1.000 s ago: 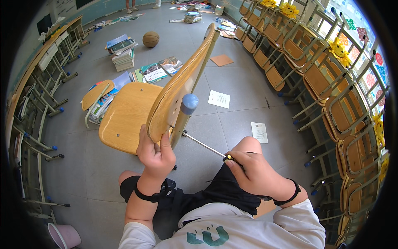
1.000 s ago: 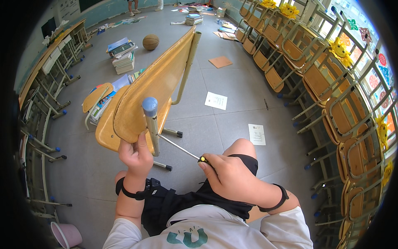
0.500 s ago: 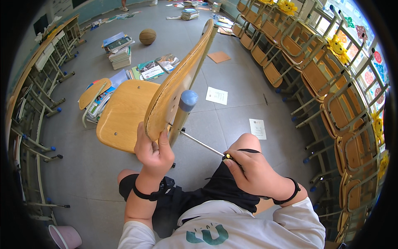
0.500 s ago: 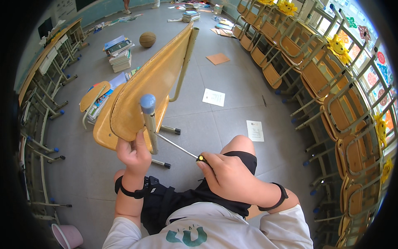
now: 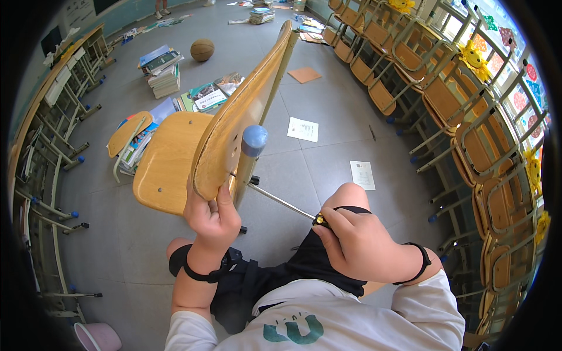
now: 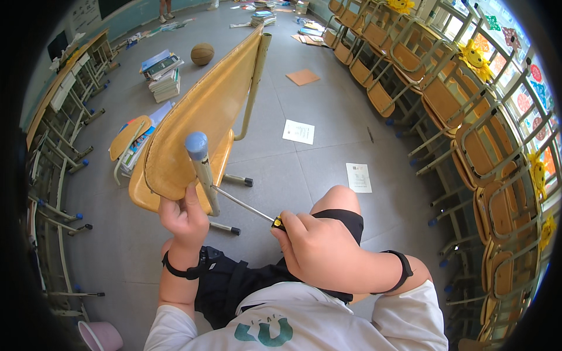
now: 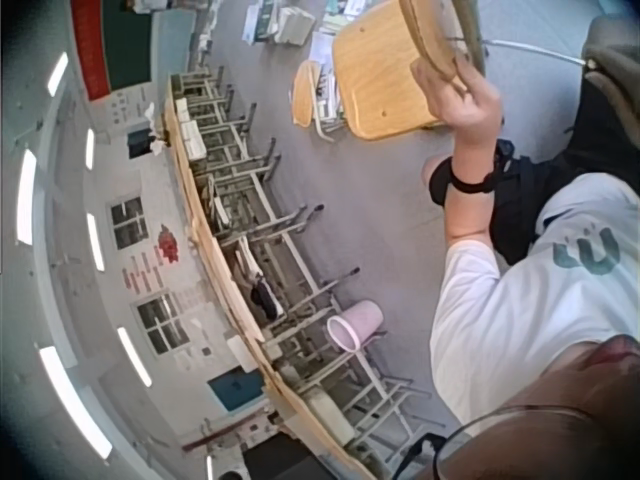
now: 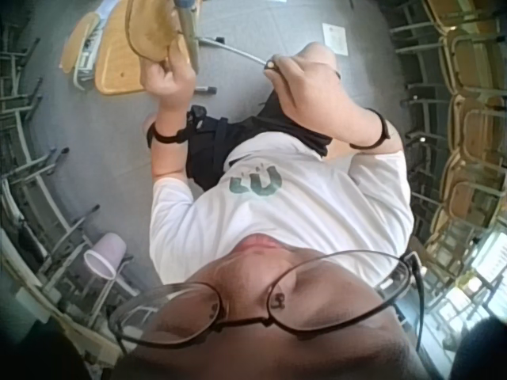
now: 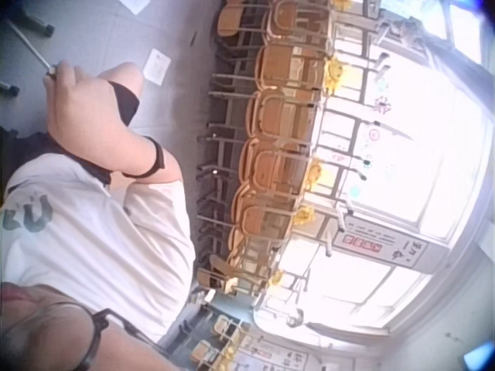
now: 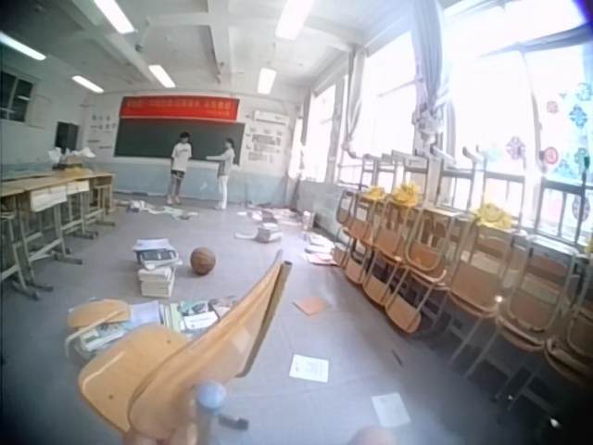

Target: The person uses a screwdriver to remove screws from the metal frame of a wooden chair by hand. The person detaches the wooden seat from the metal legs.

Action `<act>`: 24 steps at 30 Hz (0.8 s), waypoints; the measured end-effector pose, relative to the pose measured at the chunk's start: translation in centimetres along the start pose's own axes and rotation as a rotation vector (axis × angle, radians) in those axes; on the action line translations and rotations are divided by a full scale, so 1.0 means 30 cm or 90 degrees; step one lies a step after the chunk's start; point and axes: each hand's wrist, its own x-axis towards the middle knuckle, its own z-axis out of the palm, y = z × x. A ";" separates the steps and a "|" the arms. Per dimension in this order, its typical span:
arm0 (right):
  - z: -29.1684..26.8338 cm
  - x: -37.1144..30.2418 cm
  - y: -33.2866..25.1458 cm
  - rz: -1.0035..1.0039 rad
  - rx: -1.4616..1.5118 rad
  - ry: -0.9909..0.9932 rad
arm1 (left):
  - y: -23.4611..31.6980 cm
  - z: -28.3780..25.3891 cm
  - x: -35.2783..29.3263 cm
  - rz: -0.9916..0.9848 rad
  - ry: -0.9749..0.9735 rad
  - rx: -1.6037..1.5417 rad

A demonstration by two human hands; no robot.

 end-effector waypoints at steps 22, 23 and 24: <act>0.088 -0.026 0.044 -0.188 -0.278 0.180 | -0.004 0.002 0.004 0.020 -0.014 -0.014; 0.097 -0.031 0.043 -0.202 -0.332 0.193 | -0.005 0.003 0.002 0.019 -0.017 -0.013; 0.101 -0.029 0.038 -0.200 -0.330 0.193 | -0.005 0.006 0.001 0.021 -0.012 -0.012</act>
